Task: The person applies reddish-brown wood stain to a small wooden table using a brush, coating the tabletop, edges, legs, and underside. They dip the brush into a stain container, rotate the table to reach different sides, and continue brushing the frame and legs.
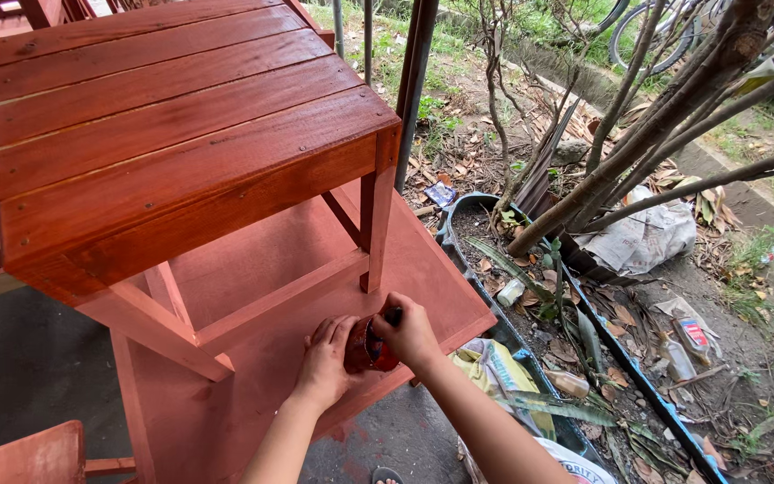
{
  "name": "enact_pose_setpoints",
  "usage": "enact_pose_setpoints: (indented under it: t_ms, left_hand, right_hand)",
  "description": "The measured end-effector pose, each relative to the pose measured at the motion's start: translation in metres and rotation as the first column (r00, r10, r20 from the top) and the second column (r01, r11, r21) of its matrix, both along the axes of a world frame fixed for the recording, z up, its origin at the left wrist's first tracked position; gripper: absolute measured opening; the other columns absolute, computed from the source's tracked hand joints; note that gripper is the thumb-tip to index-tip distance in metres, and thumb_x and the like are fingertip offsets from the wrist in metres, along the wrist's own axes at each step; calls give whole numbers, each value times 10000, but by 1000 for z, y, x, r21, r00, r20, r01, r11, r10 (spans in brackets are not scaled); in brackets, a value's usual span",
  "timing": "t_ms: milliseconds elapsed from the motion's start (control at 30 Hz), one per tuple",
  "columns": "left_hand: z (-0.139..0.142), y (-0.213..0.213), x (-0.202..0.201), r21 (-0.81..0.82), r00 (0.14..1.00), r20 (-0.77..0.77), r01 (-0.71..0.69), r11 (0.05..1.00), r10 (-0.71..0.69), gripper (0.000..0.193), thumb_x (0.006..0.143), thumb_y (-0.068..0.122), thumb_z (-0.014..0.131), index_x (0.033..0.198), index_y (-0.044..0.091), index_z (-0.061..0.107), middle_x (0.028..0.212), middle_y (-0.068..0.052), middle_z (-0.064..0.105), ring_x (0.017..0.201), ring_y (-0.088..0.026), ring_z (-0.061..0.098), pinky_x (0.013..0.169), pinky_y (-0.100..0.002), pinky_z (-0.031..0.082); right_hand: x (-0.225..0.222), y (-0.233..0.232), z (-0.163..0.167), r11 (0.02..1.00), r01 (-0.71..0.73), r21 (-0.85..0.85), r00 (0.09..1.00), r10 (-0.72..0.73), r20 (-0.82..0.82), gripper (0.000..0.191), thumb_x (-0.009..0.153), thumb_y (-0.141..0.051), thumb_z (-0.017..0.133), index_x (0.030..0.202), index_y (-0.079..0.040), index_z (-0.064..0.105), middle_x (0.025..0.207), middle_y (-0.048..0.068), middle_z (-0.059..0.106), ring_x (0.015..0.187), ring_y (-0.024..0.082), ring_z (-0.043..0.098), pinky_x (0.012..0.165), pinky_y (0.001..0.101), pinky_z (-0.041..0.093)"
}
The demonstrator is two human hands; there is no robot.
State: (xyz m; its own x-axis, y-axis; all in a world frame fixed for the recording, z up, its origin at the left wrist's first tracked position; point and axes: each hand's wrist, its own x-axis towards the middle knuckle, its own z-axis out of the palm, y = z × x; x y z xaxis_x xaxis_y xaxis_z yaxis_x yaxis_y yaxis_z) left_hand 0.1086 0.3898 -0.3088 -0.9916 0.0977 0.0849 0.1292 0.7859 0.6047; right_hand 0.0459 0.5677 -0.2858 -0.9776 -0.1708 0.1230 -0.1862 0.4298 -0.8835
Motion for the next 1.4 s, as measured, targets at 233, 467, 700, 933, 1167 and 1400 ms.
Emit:
enact_pose_setpoints:
  t_ms: [233,467,700,933,1167,1400]
  left_hand:
    - [-18,-18,13,259,988,-128,-54,964,89,952,575,123,925,1379,126,415,1411,-127,497,1330,-351,481,1077,-447,437]
    - [-38,-46,14,661,981,145,-193,725,130,994,589,53,932,1424,121,397,1412,-80,550,1317,-229,551,1086,-370,492]
    - [-50,-55,8,819,979,189,-200,537,76,1056,551,-114,892,1442,123,377,1434,-70,515,1326,-236,523,1080,-393,515]
    - [-11,-63,6,550,951,272,-282,786,150,1186,617,-5,922,1556,198,226,1529,-38,389,1401,-203,421,1128,-364,426]
    - [23,-84,35,238,912,47,-406,882,407,515,843,116,651,1335,192,518,1389,-21,620,1231,-215,635,1012,-377,528]
    - [68,-95,38,227,632,-529,-538,812,567,325,944,204,663,1257,147,597,1271,-79,622,1226,-308,593,1041,-454,473]
  right_hand:
    - [12,-11,27,998,-63,20,994,64,-91,179,808,-89,764,829,21,624,761,157,681,684,218,679,618,370,559]
    - [25,-28,58,969,-95,-230,984,126,126,173,899,-127,744,873,6,636,685,104,693,555,121,667,493,286,544]
    - [14,-26,75,939,-137,-315,953,212,215,156,894,-121,756,974,-7,686,770,75,732,617,124,677,558,270,566]
    - [-2,-1,82,894,-107,-435,960,206,187,156,892,-109,753,979,5,692,872,124,771,690,175,736,614,306,610]
    - [-16,17,55,777,45,-628,958,144,247,175,946,-186,692,965,-30,617,845,128,728,667,205,718,594,365,619]
    - [-25,14,46,768,-58,-638,967,203,156,166,960,-198,683,973,-38,646,837,87,693,700,181,696,619,370,637]
